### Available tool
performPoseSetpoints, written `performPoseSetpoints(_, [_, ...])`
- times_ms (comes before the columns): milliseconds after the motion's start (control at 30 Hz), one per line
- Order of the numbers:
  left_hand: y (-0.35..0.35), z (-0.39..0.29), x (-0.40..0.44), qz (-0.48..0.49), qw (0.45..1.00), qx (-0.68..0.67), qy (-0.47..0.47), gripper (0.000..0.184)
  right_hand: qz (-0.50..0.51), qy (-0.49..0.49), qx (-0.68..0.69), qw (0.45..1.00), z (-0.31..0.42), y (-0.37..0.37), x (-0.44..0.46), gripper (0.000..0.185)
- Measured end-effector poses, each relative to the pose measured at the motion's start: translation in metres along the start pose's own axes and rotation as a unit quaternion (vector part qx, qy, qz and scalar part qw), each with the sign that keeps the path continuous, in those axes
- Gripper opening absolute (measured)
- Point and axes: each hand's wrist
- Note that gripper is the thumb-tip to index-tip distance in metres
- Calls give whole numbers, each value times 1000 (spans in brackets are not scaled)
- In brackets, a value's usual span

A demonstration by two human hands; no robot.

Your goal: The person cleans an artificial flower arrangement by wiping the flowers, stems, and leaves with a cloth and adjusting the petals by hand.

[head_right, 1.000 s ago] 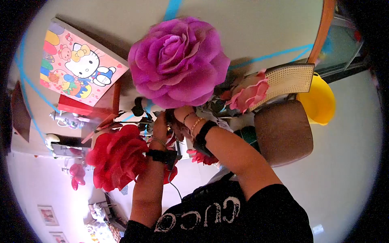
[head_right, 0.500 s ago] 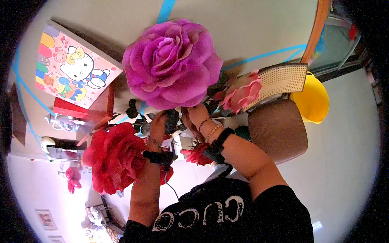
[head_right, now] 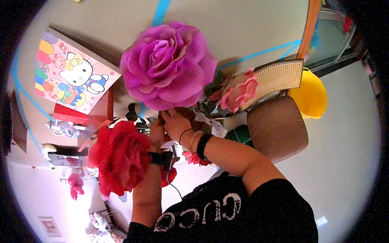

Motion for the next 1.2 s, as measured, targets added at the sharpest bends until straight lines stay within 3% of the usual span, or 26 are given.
performPoseSetpoints(67, [-1, -5, -8, -7, 998, -59, 14, 22, -3, -6, -22, 1000, 1, 1, 3, 46])
performPoseSetpoints(133, [-4, -9, -12, -10, 1000, -7, 28, 22, -5, -14, -44, 999, 0, 2, 9, 43])
performPoseSetpoints(200, [-5, 3, -12, -10, 998, 45, 38, 22, 99, 26, -104, 989, -4, 1, 20, 36])
performPoseSetpoints(267, [-2, 30, -4, 35, 995, -80, 52, 29, 141, 30, -142, 979, -6, -10, 23, 32])
performPoseSetpoints(333, [-2, 12, -13, 37, 990, -134, 10, 32, 176, 36, -185, 966, -20, -16, 25, 28])
performPoseSetpoints(400, [-4, 15, -9, 47, 982, -178, 32, 32, 132, 118, -103, 979, -46, -1, 25, 24])
performPoseSetpoints(467, [-3, 8, -10, 38, 972, -231, 26, 32, 146, 137, -120, 972, -62, -3, 22, 25])
performPoseSetpoints(533, [-4, 0, -14, 1, 982, -186, 9, 31, 20, 124, -70, 990, -70, -10, 14, 27])
performPoseSetpoints(567, [-5, 9, -9, 0, 982, -187, 7, 31, 45, 61, -107, 991, -73, -11, 10, 27])
performPoseSetpoints(600, [-6, 26, 2, 12, 978, -208, -11, 31, 47, 63, -106, 991, -67, -12, 6, 27])
performPoseSetpoints(667, [-4, 20, 1, 29, 973, -226, -31, 31, -52, -62, -39, 996, -41, -10, -4, 33])
performPoseSetpoints(733, [-5, -23, -15, 2, 1000, -25, 16, 29, -15, -52, -16, 998, -12, -4, -11, 37])
performPoseSetpoints(800, [-5, -10, -11, 14, 993, -112, 19, 27, 20, -45, 10, 999, -3, 5, -5, 42])
performPoseSetpoints(833, [-8, -3, -11, 13, 996, 13, 87, 27, -32, -46, -69, 996, -6, 15, 1, 41])
performPoseSetpoints(867, [-8, 3, -9, 18, 993, 56, 101, 26, -83, -47, -148, 984, -1, 8, 6, 40])
performPoseSetpoints(900, [-8, 9, -7, 21, 988, 99, 116, 26, 9, 6, -126, 992, 1, 0, 11, 37])
performPoseSetpoints(933, [-7, 15, -5, 24, 981, 141, 131, 26, 10, 7, -124, 992, -4, -2, 20, 37])
performPoseSetpoints(1000, [-4, 20, -6, 5, 981, 120, 153, 23, 114, 7, -109, 987, -16, -2, 36, 32])
performPoseSetpoints(1033, [-2, 18, -7, -2, 981, 113, 160, 23, 115, 6, -109, 987, -31, 9, 42, 32])
performPoseSetpoints(1100, [-4, 0, -16, 4, 989, 52, 140, 27, -20, 37, -188, 981, -67, 34, 47, 28])
performPoseSetpoints(1133, [-7, 0, -17, 2, 989, 53, 139, 27, -20, 35, -187, 982, -71, 25, 44, 28])
performPoseSetpoints(1200, [-13, 0, -17, -9, 940, 263, 216, 28, 8, 93, -93, 991, -78, 2, 36, 29])
Point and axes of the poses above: each hand's wrist, its own x-axis towards the middle knuckle, its own y-axis out of the palm, z = x × y, and after that the axes turned 1 degree about z, right-handed
